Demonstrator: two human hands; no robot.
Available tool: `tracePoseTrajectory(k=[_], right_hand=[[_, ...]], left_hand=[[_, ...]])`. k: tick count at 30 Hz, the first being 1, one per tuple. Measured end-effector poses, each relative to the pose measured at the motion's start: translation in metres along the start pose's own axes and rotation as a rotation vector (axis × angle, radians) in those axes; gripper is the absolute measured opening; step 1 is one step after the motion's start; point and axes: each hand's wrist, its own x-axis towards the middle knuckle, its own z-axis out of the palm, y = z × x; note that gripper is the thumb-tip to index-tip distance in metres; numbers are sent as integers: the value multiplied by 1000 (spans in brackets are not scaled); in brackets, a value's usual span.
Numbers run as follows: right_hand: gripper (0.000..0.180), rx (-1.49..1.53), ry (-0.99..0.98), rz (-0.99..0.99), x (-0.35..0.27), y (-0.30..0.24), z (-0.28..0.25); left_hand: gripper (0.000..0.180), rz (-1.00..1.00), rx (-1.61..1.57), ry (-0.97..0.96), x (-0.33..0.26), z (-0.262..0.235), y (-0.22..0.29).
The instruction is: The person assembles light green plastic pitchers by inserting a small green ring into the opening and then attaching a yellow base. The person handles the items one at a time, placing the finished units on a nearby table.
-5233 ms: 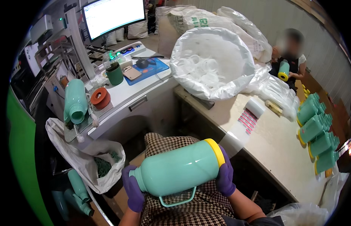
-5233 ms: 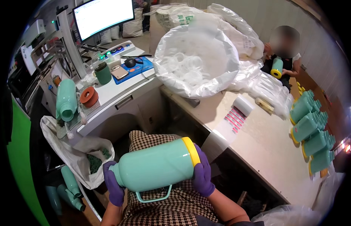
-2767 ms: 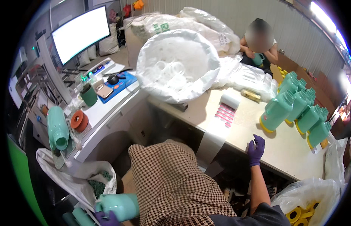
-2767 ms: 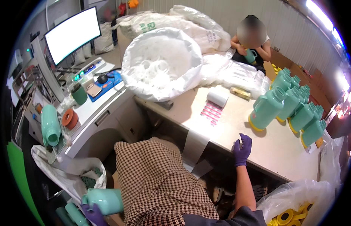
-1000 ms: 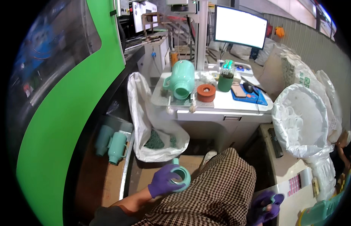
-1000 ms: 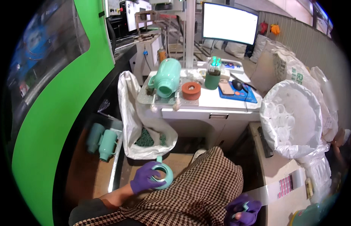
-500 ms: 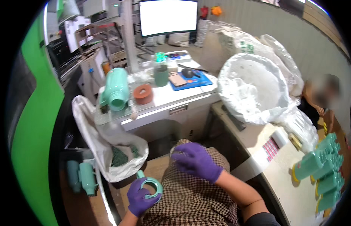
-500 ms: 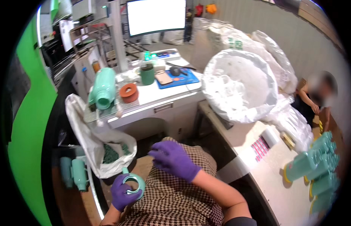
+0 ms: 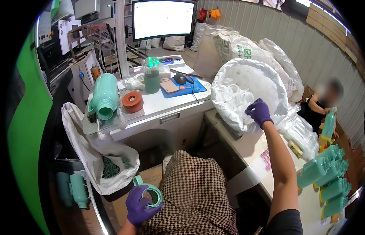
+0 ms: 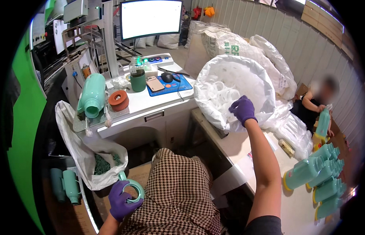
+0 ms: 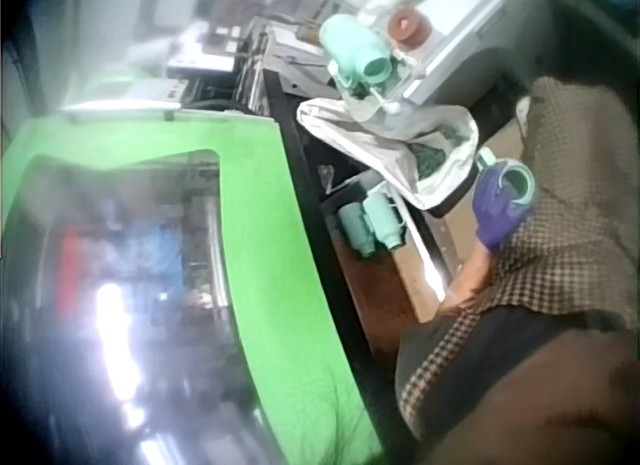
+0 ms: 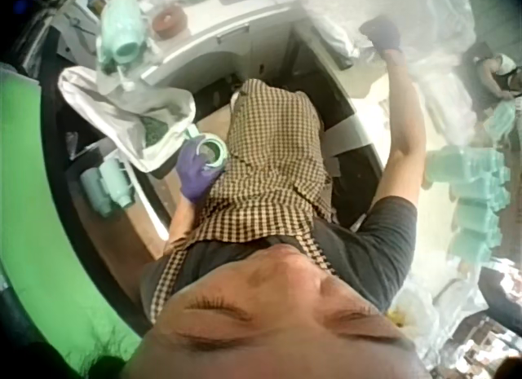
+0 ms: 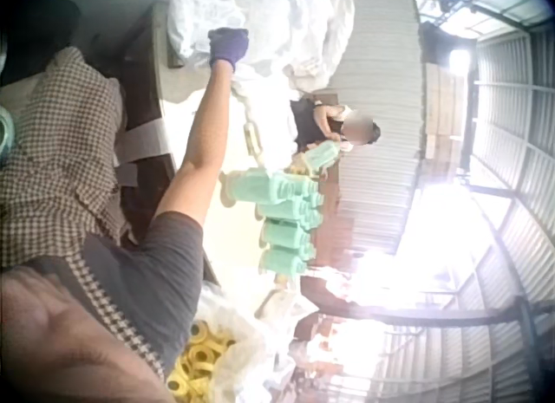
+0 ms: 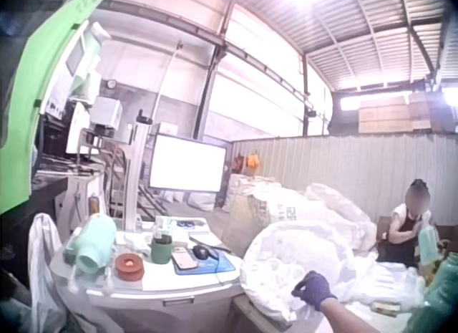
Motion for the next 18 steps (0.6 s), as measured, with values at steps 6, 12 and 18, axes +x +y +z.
tracePoseTrajectory(k=[6,12,18], right_hand=[[10,-73,619,-343,-17,15,-17],[8,482,466,-455,-66,-48,-14],[39,1311,-272,-730,-269,-209,72]], left_hand=[[40,-76,-66,30,3,0,2],[58,-359,-164,103,-5,1,6],[106,-213,8,-8,14,15,9]])
